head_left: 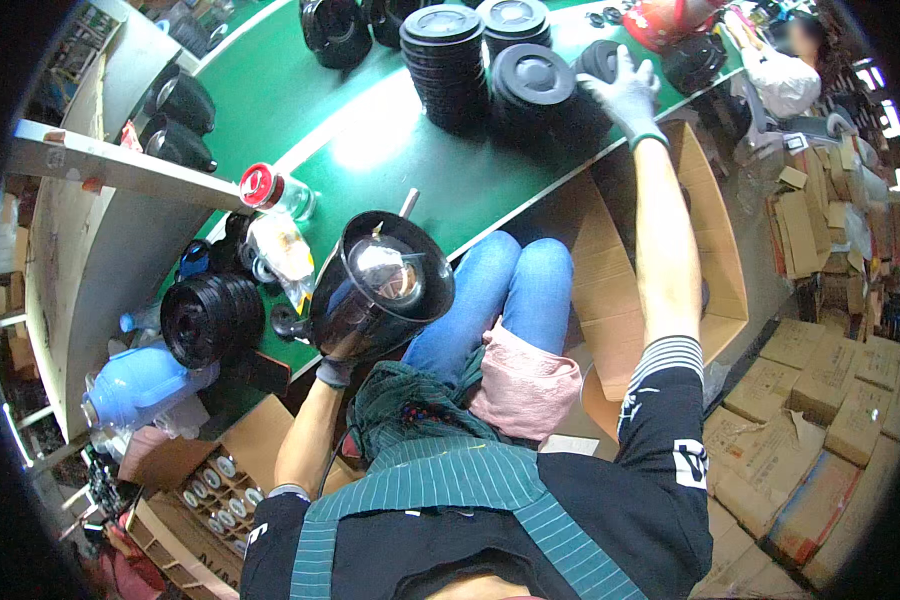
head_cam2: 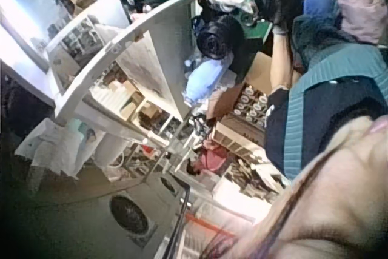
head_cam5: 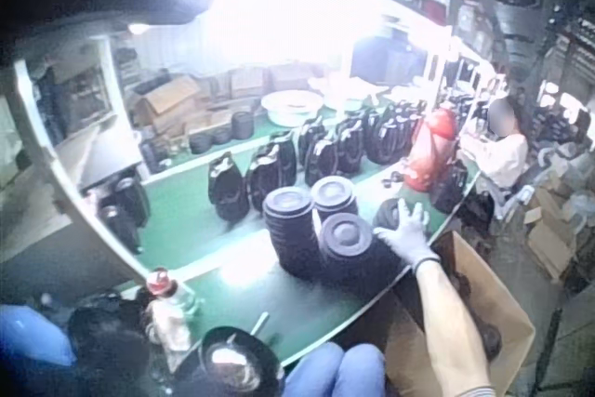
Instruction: The person sits on the floor and repeatedly picks up black cylindrical containers, inserts a metal rod into the opening, and secures a lid. The person then places the assembled containers on a green table. The process is repeated for multiple units.
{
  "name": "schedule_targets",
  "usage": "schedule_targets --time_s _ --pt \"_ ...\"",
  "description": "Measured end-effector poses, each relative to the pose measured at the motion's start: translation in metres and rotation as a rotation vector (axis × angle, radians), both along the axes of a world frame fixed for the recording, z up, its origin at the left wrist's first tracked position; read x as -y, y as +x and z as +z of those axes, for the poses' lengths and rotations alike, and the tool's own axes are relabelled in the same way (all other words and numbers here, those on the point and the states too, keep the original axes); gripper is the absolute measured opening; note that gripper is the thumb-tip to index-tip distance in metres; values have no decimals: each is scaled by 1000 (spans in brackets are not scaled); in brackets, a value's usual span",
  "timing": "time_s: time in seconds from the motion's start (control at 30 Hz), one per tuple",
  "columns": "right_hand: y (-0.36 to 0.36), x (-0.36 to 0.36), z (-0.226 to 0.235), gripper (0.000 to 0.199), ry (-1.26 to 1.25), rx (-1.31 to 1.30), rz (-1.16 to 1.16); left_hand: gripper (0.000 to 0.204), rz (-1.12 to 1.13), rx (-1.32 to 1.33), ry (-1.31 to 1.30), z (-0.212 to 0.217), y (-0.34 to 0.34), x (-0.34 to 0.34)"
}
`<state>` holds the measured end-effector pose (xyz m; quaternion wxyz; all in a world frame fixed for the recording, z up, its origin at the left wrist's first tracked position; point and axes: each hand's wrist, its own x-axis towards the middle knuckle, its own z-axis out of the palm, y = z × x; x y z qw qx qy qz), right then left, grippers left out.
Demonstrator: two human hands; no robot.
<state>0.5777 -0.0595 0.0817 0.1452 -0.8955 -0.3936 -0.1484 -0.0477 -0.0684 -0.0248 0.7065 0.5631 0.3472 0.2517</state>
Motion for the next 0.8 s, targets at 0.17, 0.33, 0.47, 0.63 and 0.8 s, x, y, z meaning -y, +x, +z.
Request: schedule_targets --time_s 0.17,0.33,0.47,0.63,0.8 --pt "-29 20 8 82 420 118 124 46 -31 8 -74 -7 -1 10" --pt "-223 105 68 83 658 -865 846 48 -100 50 -104 -8 18 11" --pt "-312 159 32 96 363 -703 916 49 -153 75 -139 -9 21 17" --pt "-332 194 30 94 466 -707 999 50 -266 108 -201 2 13 17" --pt "-343 217 30 90 529 -518 1000 52 -466 97 -290 23 8 14"
